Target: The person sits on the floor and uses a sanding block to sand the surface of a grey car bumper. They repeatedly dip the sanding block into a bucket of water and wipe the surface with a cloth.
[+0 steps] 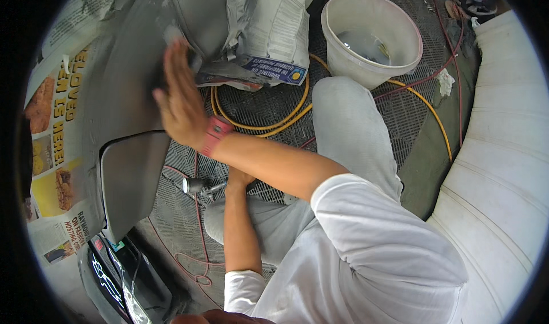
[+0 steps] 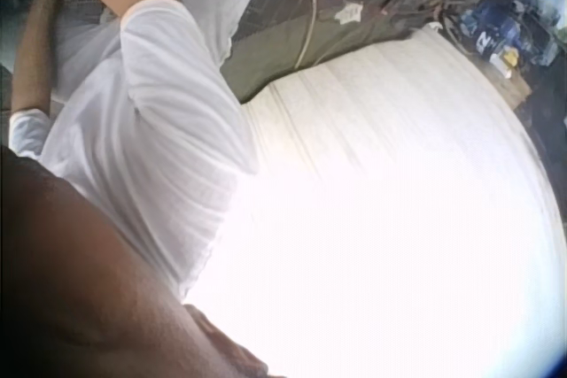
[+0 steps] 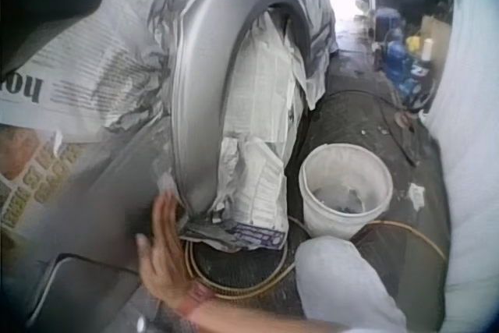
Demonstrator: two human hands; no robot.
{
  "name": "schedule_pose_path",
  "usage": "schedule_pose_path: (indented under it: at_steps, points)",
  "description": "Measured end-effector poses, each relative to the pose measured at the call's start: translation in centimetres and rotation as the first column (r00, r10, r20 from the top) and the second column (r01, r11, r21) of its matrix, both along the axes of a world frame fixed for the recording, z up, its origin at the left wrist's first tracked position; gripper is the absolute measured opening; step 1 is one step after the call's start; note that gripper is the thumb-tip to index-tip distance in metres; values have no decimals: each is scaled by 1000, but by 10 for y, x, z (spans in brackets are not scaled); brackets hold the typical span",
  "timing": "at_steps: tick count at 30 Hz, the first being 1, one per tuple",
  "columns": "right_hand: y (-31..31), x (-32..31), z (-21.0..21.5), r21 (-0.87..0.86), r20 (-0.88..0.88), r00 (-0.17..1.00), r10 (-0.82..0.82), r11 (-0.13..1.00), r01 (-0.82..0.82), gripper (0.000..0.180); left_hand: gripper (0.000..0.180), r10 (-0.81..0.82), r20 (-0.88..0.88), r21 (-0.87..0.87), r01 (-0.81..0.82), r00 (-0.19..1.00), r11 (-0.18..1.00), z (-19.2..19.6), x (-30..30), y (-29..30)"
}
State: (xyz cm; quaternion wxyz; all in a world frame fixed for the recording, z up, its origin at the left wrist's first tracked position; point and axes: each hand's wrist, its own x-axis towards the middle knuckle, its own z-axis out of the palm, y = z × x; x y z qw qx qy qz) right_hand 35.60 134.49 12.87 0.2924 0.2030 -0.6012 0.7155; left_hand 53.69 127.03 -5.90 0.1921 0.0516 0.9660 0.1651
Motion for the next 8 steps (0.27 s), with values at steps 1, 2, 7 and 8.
schedule_pose_path:
  at_steps: [1, 2, 7, 8]
  points:
    - [4, -13, 23, -33, -50, 997, -65, 997, 63, 78, 70, 93, -2, 56, -93, 996, 994, 13, -2, 14]
    - [4, -17, 20, -16, -63, 994, -84, 996, 83, 77, 70, 107, -1, 74, -106, 994, 992, 14, 0, 17]
    - [-13, 35, -48, 74, 113, 993, 23, 997, -32, 79, 67, -87, -284, 134, 129, 955, 983, -44, 20, -17]
    - [-15, 46, -62, 86, 177, 982, 71, 992, -87, 80, 67, -88, -297, 134, 132, 951, 982, -47, 13, -16]
